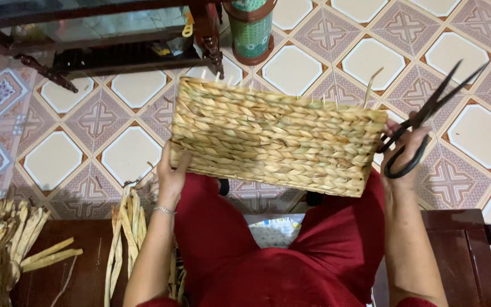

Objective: The person weaves dried fibers along the rim of a woven basket by hand and then trims protruding fibers from the basket using scissors.

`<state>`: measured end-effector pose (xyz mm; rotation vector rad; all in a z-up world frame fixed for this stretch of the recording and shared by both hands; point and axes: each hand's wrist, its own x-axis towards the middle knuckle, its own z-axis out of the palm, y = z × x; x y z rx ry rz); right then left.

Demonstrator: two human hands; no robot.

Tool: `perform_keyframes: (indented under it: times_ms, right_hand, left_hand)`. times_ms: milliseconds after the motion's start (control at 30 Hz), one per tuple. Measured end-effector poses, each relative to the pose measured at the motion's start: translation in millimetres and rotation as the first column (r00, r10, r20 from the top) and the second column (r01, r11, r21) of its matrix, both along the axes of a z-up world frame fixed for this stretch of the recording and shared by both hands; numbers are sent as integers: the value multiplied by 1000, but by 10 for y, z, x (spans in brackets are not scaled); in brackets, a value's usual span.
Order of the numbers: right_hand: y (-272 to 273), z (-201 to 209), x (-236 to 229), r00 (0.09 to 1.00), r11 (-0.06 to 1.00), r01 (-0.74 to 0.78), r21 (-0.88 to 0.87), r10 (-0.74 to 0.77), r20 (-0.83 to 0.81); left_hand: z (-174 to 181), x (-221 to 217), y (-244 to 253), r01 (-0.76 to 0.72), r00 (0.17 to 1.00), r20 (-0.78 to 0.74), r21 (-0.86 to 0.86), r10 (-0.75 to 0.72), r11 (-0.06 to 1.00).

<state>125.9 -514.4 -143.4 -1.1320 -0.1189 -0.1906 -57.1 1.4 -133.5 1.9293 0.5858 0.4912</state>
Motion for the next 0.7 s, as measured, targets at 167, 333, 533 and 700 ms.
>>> perform_keyframes:
  times_ms: [167, 333, 533, 700]
  right_hand:
    - [128, 70, -263, 996, 996, -24, -84, 17, -89]
    - [307, 96, -396, 988, 997, -51, -64, 40, -150]
    - [284, -22, -598, 995, 899, 92, -427, -95, 15]
    - [246, 183, -814, 989, 813, 113, -571, -39, 141]
  left_hand:
    - [-103, -170, 111, 52, 994, -96, 78, -44, 996]
    - [664, -219, 19, 276, 784, -608, 522, 124, 807]
    - [468, -185, -347, 25, 980, 67, 891, -187, 454]
    - [-275, 223, -1048, 619, 695, -128, 606, -707, 499]
